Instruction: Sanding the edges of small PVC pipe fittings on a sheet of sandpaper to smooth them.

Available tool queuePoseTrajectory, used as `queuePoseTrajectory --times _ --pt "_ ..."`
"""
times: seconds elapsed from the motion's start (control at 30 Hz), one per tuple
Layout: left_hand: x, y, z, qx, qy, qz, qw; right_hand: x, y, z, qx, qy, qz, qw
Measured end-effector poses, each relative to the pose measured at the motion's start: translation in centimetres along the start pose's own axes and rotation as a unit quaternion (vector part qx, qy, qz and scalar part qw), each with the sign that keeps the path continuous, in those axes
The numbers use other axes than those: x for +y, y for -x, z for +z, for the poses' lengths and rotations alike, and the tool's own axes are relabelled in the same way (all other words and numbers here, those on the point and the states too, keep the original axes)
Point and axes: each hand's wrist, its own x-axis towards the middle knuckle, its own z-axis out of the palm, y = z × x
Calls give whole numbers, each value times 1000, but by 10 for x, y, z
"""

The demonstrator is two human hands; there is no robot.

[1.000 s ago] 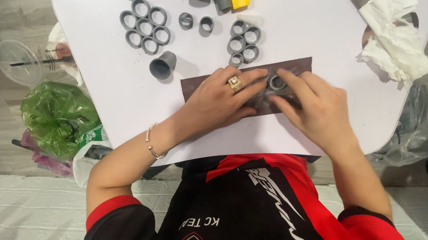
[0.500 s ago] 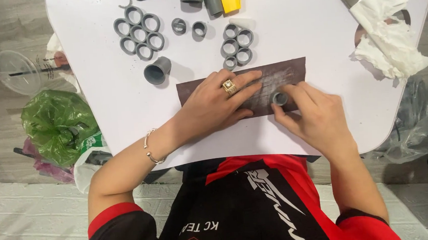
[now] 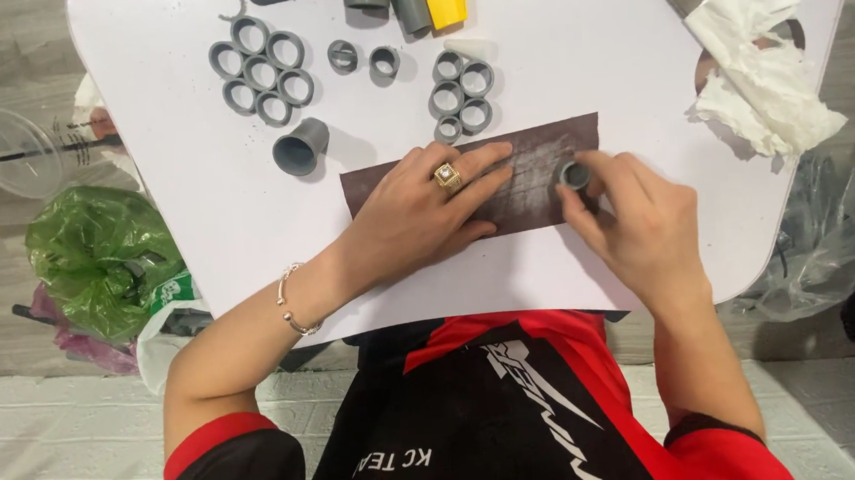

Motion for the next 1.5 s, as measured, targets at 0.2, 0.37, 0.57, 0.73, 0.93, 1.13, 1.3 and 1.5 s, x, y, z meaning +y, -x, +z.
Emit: queuePoseTrajectory --times 0.2,0.37,0.57,0.73,0.93,1.13,1.3,1.5 --pt "0 -2 -2 -8 5 -6 1000 -12 -10 3 -3 -11 -7 1000" --pt "2 -1 -3 -10 -4 -10 1000 0 -3 1 -17 -4 6 1000" --pt "4 -1 -3 -5 -4 -15 1000 -12 -2 6 16 22 -7 1000" --pt "1 2 4 1 -14 -7 1000 4 6 2 9 31 -3 999" --pt "3 1 -3 -11 7 -17 1000 -25 1 12 -30 -7 -22 999" --pt "0 4 6 -15 3 -9 1000 -2 -3 4 4 -26 18 999" --pt "-1 8 8 -19 13 -14 1000 -22 -4 4 -28 -52 12 998" --pt "-1 7 8 -25 18 -11 999 -10 -3 6 -6 14 8 1000"
